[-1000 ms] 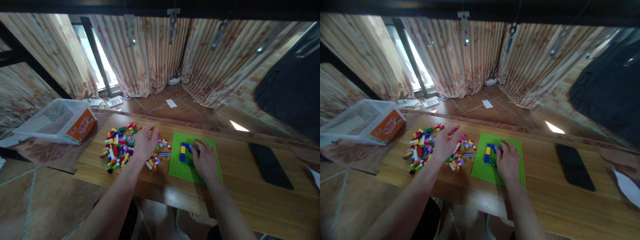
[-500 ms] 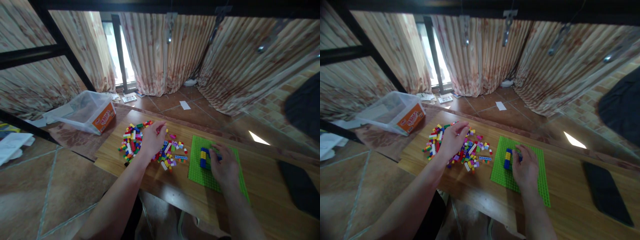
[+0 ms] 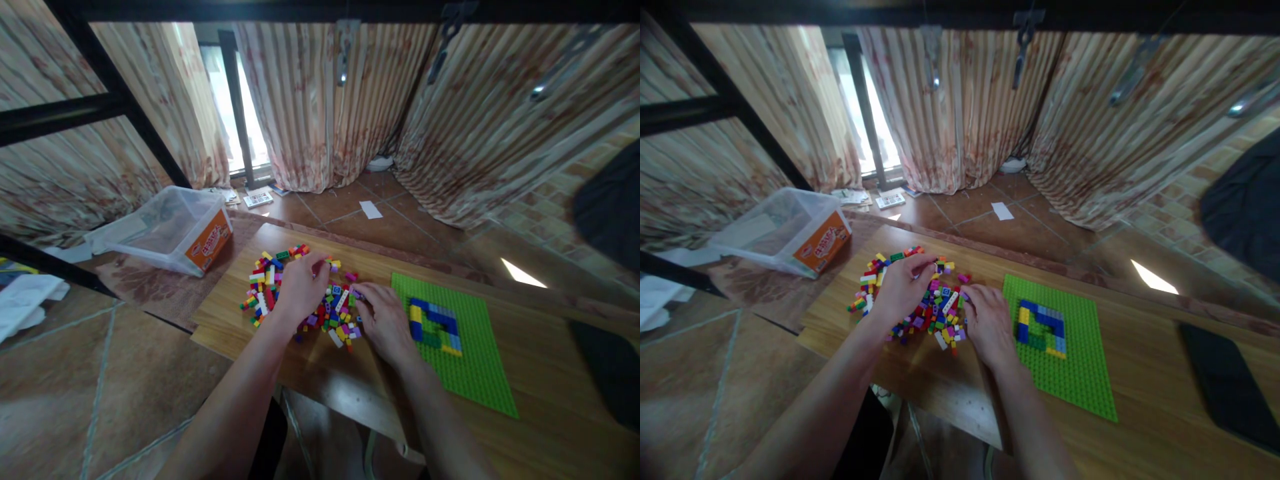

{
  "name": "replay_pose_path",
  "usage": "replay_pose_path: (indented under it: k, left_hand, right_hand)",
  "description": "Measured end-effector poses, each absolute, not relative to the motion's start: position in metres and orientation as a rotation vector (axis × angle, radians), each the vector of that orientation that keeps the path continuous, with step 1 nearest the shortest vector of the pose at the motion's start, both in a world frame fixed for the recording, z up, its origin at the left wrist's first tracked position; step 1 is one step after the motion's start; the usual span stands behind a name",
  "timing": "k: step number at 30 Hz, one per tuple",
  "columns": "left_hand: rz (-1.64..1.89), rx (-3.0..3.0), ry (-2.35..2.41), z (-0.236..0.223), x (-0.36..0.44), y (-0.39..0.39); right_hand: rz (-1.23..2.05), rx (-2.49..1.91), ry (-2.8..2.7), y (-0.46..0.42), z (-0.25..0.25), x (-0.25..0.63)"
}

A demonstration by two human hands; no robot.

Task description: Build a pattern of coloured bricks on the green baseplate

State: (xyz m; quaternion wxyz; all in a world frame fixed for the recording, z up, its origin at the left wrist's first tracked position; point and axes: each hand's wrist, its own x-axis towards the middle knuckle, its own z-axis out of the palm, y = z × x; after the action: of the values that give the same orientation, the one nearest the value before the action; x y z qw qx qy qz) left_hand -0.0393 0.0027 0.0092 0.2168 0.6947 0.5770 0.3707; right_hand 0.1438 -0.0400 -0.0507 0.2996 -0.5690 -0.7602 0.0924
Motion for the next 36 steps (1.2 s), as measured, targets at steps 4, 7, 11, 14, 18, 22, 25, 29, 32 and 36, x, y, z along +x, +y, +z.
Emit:
replay_pose_path:
  k: [4,7,11,14,18,22,25,29,32,36]
  left_hand:
    - [1.003,1.943,1.601,0.008,-0.041,0.003]
    - [0.993,1.952,1.610,0.007,-0.042,0.003]
    - [0.987,1.946,1.613,0.007,-0.043,0.003]
    - [0.982,1.950,1.604,0.007,-0.043,0.002]
    - [0.962,1.976,1.601,0.007,-0.043,0.001]
    - [0.935,1.999,1.611,0.006,-0.043,0.002]
    - [0.944,2.001,1.602,0.006,-0.044,0.002]
    - [0.934,1.994,1.607,0.005,-0.045,0.003]
    - [0.905,1.977,1.619,0.006,-0.048,0.004]
    - [0.905,1.942,1.659,0.008,-0.053,0.007]
  right_hand:
    - [0.256,-1.511,-2.041,-0.037,-0.051,0.141]
    - [0.268,-1.508,-2.036,-0.037,-0.050,0.143]
    - [0.264,-1.516,-2.049,-0.040,-0.047,0.147]
    - [0.213,-1.549,-2.049,-0.042,-0.047,0.148]
    - [0.168,-1.607,-2.044,-0.044,-0.047,0.148]
    - [0.188,-1.642,-2.063,-0.044,-0.045,0.148]
    - [0.189,-1.664,-2.077,-0.044,-0.042,0.148]
    - [0.194,-1.676,-2.090,-0.045,-0.040,0.145]
    - [0.210,-1.671,-2.096,-0.046,-0.040,0.143]
    - [0.224,-1.667,-2.094,-0.046,-0.041,0.141]
